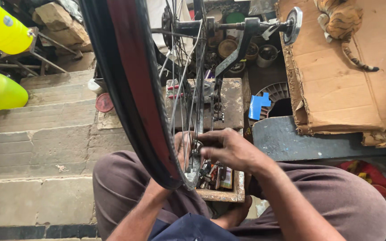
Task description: The person sits on the floor and uses a spoke wrench to tighten the spokes on a bicycle wheel mounted on a truing stand. They rotate the wheel periodically to access different spokes and continue adjusting tension throughout the clip.
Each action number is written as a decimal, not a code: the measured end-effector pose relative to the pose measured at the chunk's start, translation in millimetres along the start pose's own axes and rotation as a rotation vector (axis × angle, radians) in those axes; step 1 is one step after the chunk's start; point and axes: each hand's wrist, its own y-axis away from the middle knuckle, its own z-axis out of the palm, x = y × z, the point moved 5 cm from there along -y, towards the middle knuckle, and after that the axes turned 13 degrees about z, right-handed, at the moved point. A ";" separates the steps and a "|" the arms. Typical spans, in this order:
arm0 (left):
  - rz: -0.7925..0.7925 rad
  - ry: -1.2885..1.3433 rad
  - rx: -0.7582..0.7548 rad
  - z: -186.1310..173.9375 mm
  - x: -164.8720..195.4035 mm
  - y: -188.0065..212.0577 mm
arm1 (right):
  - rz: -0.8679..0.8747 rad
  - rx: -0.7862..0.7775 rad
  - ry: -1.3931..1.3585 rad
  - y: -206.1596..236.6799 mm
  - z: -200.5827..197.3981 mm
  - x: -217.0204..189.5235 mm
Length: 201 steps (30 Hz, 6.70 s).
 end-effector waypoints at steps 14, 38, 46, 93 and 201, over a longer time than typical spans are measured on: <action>0.056 0.369 -0.514 -1.1 -8.7 -26.0 | 0.231 -0.417 -0.596 11.4 7.9 -2.0; -0.297 0.359 -0.299 -3.6 -9.4 -16.6 | 0.258 -0.248 -0.313 1.9 15.7 -0.2; -0.300 0.696 -0.539 4.6 -11.4 -24.1 | 0.298 -0.154 -0.413 -6.3 7.6 37.5; -0.059 0.257 -0.037 -15.6 24.6 -11.0 | 0.204 0.134 -0.440 -25.6 8.8 26.3; -0.113 0.366 -0.388 9.5 -20.2 -22.6 | 0.202 -0.305 -0.414 7.8 12.1 3.1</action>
